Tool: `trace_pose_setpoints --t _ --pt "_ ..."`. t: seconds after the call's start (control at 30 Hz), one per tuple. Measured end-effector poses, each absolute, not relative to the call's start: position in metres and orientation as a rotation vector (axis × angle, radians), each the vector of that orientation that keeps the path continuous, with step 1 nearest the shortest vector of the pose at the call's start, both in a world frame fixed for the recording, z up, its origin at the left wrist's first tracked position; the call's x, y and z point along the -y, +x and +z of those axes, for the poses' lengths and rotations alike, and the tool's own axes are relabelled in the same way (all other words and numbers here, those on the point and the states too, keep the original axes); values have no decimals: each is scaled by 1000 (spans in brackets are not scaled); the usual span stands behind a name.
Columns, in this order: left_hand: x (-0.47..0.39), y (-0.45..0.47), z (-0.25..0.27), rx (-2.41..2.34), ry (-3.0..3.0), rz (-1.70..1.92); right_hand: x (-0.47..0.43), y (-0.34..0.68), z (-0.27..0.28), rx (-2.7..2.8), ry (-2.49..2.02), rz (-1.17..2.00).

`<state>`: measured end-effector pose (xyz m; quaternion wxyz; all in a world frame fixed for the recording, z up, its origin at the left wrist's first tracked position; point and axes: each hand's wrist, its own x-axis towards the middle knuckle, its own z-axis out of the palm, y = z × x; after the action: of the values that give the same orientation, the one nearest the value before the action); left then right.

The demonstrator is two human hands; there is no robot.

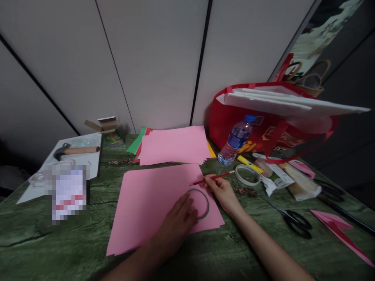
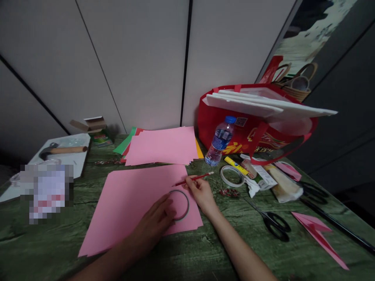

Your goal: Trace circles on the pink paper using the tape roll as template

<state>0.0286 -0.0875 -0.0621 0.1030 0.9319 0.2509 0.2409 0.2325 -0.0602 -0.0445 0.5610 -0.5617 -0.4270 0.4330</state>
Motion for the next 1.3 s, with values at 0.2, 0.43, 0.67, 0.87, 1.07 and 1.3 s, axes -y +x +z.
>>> trace_pose_setpoints --t 0.2,0.43,0.67,0.87,1.07,1.3 --pt "88 30 -55 -749 2853 568 36 228 -38 1314 -1383 925" --pt "89 35 -53 -726 2999 723 21 224 -36 1655 -1463 805" --pt "87 36 -60 -812 3055 650 25 218 -32 1693 -1471 806" --pt "87 37 -63 -794 3053 617 28 212 -29 1740 -1440 793" --pt "86 37 -56 -800 3059 550 27 211 -30 1819 -1444 754" --pt "86 38 -55 -830 3015 542 27 212 -29 1834 -1495 690"
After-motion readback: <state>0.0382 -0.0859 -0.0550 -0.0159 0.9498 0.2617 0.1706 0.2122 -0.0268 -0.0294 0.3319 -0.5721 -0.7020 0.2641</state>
